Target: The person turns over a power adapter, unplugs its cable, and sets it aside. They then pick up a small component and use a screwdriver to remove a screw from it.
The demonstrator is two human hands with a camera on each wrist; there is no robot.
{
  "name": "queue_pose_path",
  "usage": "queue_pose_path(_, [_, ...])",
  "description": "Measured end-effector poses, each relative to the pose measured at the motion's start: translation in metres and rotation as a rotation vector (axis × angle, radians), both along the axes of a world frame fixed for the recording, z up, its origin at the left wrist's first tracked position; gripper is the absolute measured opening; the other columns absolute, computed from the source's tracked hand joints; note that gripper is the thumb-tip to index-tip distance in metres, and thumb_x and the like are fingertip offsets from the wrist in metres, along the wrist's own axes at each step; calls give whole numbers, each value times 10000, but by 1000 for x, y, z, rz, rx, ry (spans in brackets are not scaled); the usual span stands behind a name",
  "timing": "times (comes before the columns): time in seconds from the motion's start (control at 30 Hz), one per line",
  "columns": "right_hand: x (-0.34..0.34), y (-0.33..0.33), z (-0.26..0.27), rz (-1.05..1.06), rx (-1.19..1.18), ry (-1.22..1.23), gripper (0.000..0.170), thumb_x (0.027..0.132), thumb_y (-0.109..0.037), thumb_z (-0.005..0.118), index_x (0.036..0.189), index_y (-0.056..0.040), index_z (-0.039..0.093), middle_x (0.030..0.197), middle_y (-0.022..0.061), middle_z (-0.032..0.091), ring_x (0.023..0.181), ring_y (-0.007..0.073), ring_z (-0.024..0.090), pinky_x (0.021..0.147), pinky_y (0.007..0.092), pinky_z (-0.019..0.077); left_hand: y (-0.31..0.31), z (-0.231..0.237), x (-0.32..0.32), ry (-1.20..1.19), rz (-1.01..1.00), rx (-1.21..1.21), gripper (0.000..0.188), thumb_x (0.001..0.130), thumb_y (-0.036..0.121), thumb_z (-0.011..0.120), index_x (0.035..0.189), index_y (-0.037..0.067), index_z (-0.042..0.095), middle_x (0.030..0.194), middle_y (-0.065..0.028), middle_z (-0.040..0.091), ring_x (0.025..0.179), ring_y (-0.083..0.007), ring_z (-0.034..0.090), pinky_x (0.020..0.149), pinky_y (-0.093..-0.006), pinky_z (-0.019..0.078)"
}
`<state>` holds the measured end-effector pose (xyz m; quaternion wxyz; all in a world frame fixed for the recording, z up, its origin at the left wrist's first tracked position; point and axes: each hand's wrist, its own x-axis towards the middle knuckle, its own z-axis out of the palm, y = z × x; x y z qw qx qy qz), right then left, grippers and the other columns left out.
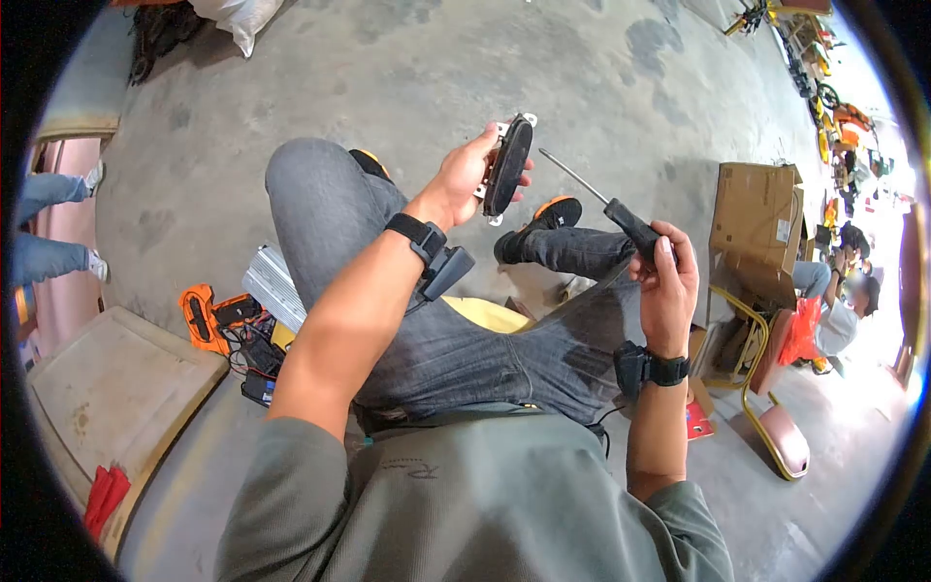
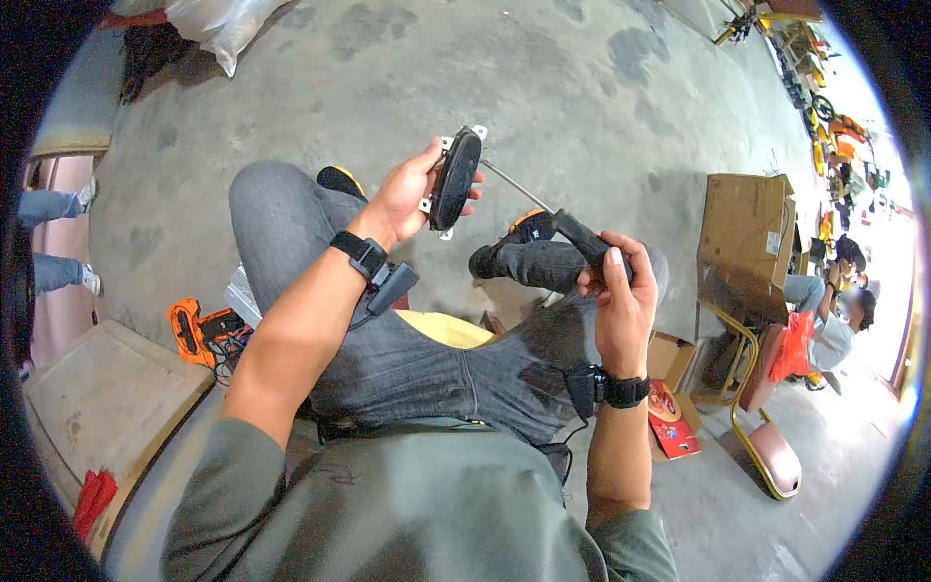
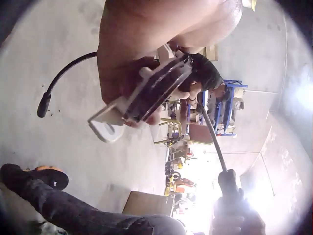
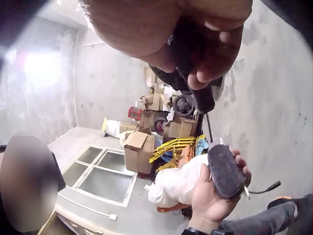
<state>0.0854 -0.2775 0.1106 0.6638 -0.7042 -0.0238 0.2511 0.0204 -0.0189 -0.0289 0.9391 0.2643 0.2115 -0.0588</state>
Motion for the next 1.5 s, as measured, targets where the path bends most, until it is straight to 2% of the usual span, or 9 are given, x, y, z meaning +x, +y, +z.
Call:
queue_pose_path(0.3, [-5,8,-2,33,-46,4,292,901,-36,618,1181,-3,540,785,31,569,678,105,520,614,235,414,-4,8,-2,-19,-17,174,513,1035,404,354,1463,122,358,1074,-128,633,910,-208,651,754,-339,554])
queue_pose_path(0.7, [-5,10,-5,76,-78,19,289,932,-73,602,1201,-9,517,792,32,568,669,88,504,604,214,414,-5,9,-1,-76,-31,181,487,1029,397,379,1447,147,394,1043,-92,633,905,-184,653,726,-314,554])
queue_pose_path(1.0, [-7,12,-4,20,-37,82,296,942,-114,606,1204,-8,518,823,43,588,672,100,546,599,226,440,-6,11,-1,-81,-41,233,465,1033,376,382,1441,154,411,1055,-73,630,899,-151,643,720,-286,544])
queue_pose_path(1.2, [-9,16,2,7,-106,135,279,1024,-249,466,1145,-7,534,854,67,611,615,101,547,537,226,438,-6,9,0,-101,-41,293,473,1033,388,378,1440,151,415,1073,-52,615,890,-119,622,717,-255,527])
queue_pose_path(1.27, [0,2,-1,142,-179,115,321,1043,-291,404,1119,-15,551,864,73,612,574,88,515,499,222,407,-8,10,-1,-101,-53,307,475,1032,390,381,1441,152,415,1064,-45,612,882,-112,617,719,-252,523])
queue_pose_path(1.33, [2,1,-3,149,-226,67,277,1030,-260,448,1111,-19,560,881,72,611,600,75,506,521,213,395,-11,9,-1,-99,-66,321,477,1031,393,383,1442,153,415,1055,-38,609,874,-106,611,720,-249,519])
queue_pose_path(1.4, [1,3,-8,144,-300,-166,250,1013,-231,487,1128,-19,552,871,59,593,653,70,514,574,213,410,-15,8,-1,-75,-46,332,485,1018,440,404,1419,173,455,918,17,551,786,-80,547,670,-228,476])
queue_pose_path(1.43, [0,5,-9,142,-296,-166,250,1013,-231,487,1128,-19,552,871,59,593,653,70,514,574,213,410,-15,9,-2,-75,-48,336,485,1018,440,404,1419,173,455,918,17,551,786,-80,547,670,-228,476])
queue_pose_path(1.5, [-2,8,-11,144,-307,-453,253,1000,-214,514,1160,-21,543,841,33,567,685,68,510,612,217,413,-15,11,-3,-55,-50,353,497,1018,445,400,1431,171,438,939,7,551,794,-80,547,675,-231,476])
